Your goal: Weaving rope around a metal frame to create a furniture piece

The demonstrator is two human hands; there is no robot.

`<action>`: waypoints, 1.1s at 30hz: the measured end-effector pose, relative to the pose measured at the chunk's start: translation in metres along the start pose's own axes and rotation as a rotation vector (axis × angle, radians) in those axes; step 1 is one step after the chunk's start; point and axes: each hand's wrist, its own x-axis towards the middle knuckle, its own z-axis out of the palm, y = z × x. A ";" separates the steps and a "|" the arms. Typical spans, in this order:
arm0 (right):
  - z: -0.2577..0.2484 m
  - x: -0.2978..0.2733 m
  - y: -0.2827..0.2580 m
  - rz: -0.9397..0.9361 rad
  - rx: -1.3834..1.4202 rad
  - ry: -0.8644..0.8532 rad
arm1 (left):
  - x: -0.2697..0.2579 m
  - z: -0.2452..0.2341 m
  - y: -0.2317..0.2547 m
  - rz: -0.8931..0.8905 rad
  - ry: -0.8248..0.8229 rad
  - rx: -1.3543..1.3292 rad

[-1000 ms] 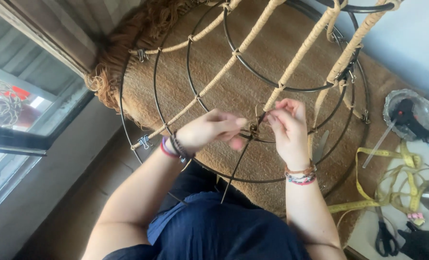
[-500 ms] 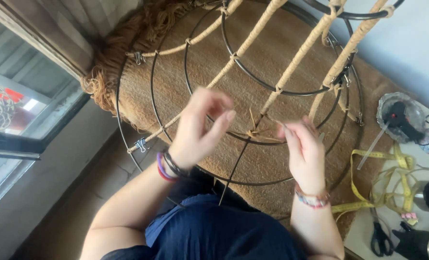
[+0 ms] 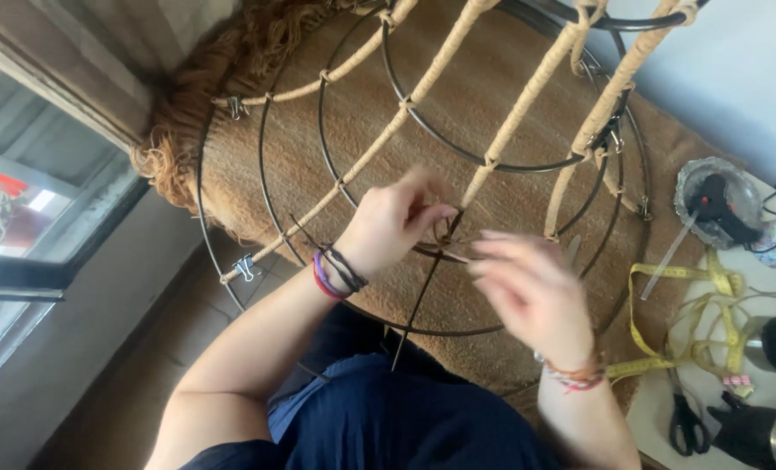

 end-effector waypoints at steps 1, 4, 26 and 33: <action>-0.006 -0.001 0.013 0.003 -0.004 0.000 | 0.003 -0.002 -0.001 0.002 -0.002 -0.004; -0.019 -0.002 0.050 0.507 0.157 0.395 | 0.006 -0.002 -0.009 0.153 -0.057 -0.030; 0.012 0.009 0.038 0.600 0.675 0.516 | 0.005 -0.006 -0.014 0.205 0.002 -0.246; 0.037 0.032 0.050 0.543 0.532 0.217 | 0.002 -0.007 -0.015 0.232 0.005 -0.276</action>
